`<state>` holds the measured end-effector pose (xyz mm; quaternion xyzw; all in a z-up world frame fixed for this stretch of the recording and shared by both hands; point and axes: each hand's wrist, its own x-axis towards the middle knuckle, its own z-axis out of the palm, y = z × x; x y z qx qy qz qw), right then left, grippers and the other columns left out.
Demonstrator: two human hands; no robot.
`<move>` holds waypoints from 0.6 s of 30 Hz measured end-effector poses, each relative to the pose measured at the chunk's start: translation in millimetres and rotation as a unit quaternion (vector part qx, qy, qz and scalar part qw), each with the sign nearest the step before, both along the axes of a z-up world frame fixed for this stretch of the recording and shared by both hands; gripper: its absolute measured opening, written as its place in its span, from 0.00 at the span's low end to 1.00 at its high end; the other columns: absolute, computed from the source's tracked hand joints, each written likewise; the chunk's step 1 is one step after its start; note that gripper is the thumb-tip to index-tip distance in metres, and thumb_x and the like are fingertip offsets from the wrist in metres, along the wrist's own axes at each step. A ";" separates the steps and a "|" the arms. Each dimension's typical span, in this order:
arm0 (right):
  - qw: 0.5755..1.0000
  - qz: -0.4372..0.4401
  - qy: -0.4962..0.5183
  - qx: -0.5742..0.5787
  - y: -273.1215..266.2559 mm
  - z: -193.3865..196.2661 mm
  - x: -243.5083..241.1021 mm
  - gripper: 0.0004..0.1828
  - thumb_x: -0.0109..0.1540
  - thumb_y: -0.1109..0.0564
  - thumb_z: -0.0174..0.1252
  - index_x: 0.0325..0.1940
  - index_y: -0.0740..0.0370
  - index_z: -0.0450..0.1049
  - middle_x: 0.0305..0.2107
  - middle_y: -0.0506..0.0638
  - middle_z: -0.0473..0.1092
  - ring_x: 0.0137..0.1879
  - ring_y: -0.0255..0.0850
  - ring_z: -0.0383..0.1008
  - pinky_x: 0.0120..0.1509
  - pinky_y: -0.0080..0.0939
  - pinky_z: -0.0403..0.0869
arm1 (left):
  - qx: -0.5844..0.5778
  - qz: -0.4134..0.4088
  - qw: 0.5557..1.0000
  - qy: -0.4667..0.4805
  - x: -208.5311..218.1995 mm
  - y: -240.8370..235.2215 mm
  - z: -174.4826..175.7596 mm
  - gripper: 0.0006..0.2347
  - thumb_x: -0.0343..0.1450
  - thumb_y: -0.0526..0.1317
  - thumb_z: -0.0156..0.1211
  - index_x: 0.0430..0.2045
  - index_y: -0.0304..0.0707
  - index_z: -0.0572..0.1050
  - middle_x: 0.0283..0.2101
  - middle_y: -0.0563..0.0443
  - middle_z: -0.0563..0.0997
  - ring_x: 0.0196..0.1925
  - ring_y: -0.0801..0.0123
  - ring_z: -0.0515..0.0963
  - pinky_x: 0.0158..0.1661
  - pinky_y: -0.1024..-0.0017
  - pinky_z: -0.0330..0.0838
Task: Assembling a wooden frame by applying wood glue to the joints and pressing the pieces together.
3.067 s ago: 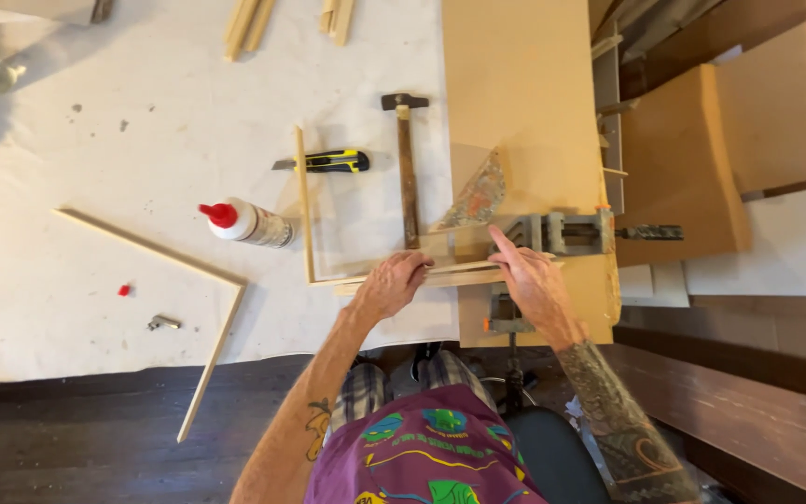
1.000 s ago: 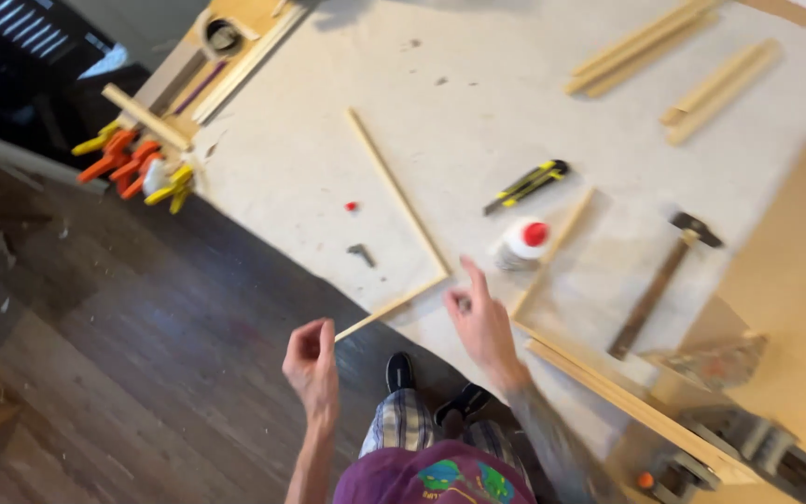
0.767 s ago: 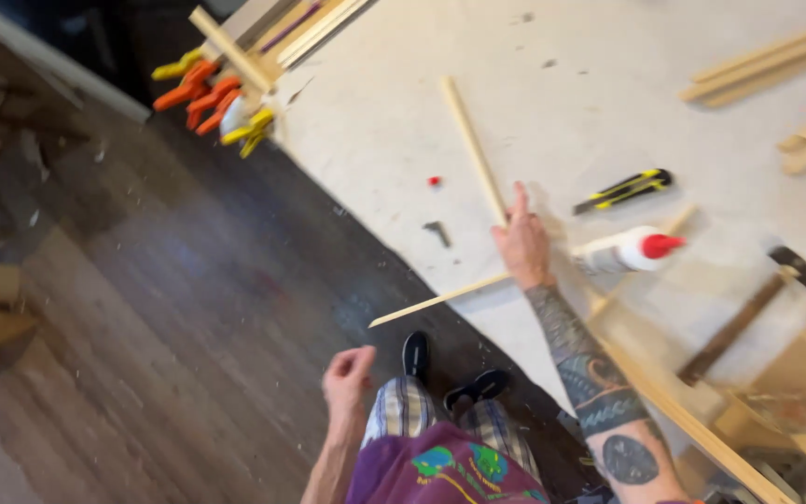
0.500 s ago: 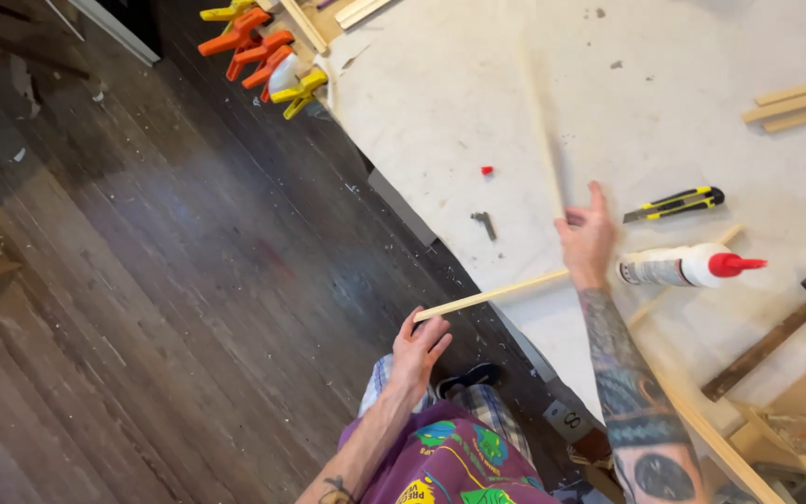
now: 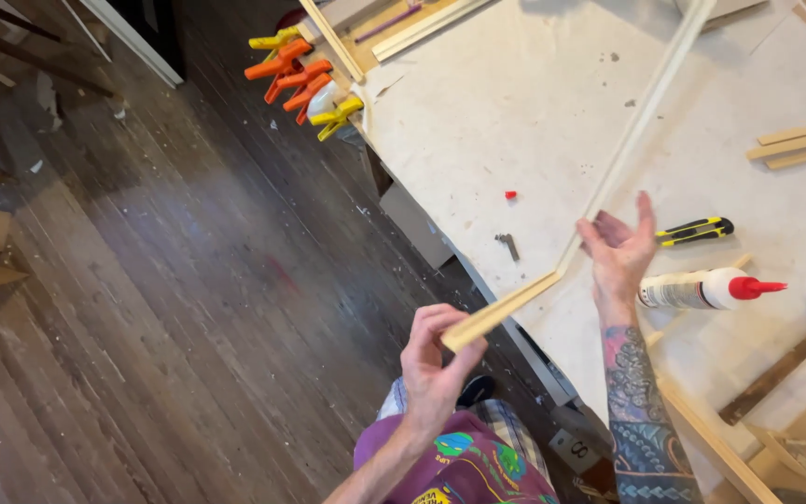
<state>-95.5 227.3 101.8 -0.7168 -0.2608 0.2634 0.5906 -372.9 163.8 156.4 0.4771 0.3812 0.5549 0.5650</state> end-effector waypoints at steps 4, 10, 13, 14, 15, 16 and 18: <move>0.993 0.065 0.094 0.039 5.5 -57.6 -1.4 0.51 0.54 0.60 0.72 0.78 0.42 0.57 0.41 0.44 0.75 0.41 0.33 0.77 0.40 0.34 0.78 | 0.281 -0.180 0.940 0.066 -14.9 22.5 69.0 0.09 0.78 0.38 0.56 0.48 0.31 0.74 0.51 0.40 0.80 0.55 0.51 0.80 0.59 0.57 0.75; 0.944 0.230 0.233 0.036 -4.8 -14.6 -75.7 0.56 0.54 0.66 0.70 0.81 0.43 0.51 0.39 0.52 0.77 0.40 0.36 0.79 0.38 0.36 0.79 | 0.478 -0.356 0.786 0.163 35.0 14.9 99.0 0.13 0.82 0.40 0.43 0.54 0.30 0.71 0.52 0.40 0.80 0.52 0.51 0.81 0.54 0.57 0.75; 0.908 0.231 0.334 0.099 -32.2 -18.9 -64.7 0.47 0.60 0.55 0.65 0.79 0.58 0.49 0.50 0.59 0.77 0.55 0.46 0.80 0.52 0.46 0.80 | 0.511 -0.369 0.747 0.212 56.8 2.4 85.1 0.09 0.79 0.28 0.48 0.50 0.34 0.74 0.30 0.49 0.76 0.31 0.61 0.77 0.35 0.66 0.72; 0.809 0.078 0.533 0.235 -43.0 -47.5 -47.3 0.36 0.60 0.54 0.61 0.70 0.68 0.60 0.52 0.64 0.75 0.58 0.52 0.77 0.59 0.47 0.78 | 0.492 -0.368 0.755 0.229 60.5 -0.9 73.1 0.12 0.76 0.25 0.49 0.51 0.35 0.71 0.30 0.51 0.74 0.29 0.63 0.73 0.34 0.66 0.70; 0.634 -0.078 0.684 0.353 -53.6 -76.5 -31.2 0.30 0.60 0.52 0.58 0.60 0.77 0.70 0.54 0.70 0.73 0.60 0.57 0.75 0.65 0.48 0.76 | 0.472 -0.368 0.762 0.247 63.0 -3.7 60.8 0.15 0.72 0.22 0.50 0.52 0.35 0.69 0.29 0.52 0.73 0.27 0.65 0.70 0.32 0.65 0.67; 0.632 -0.081 0.684 0.354 -62.0 -90.5 -6.7 0.30 0.60 0.52 0.58 0.60 0.77 0.70 0.54 0.70 0.73 0.60 0.57 0.75 0.65 0.48 0.76 | 0.472 -0.372 0.760 0.248 65.0 -7.4 43.3 0.15 0.72 0.22 0.50 0.52 0.35 0.69 0.29 0.52 0.73 0.27 0.65 0.70 0.32 0.65 0.67; 0.458 -0.227 0.741 0.436 -77.2 -119.5 38.9 0.60 0.58 0.20 0.53 0.71 0.78 0.60 0.60 0.71 0.69 0.66 0.56 0.72 0.65 0.49 0.77 | 0.451 -0.335 0.730 0.389 65.5 -13.7 8.4 0.19 0.71 0.24 0.55 0.57 0.35 0.68 0.28 0.55 0.72 0.27 0.71 0.69 0.31 0.71 0.68</move>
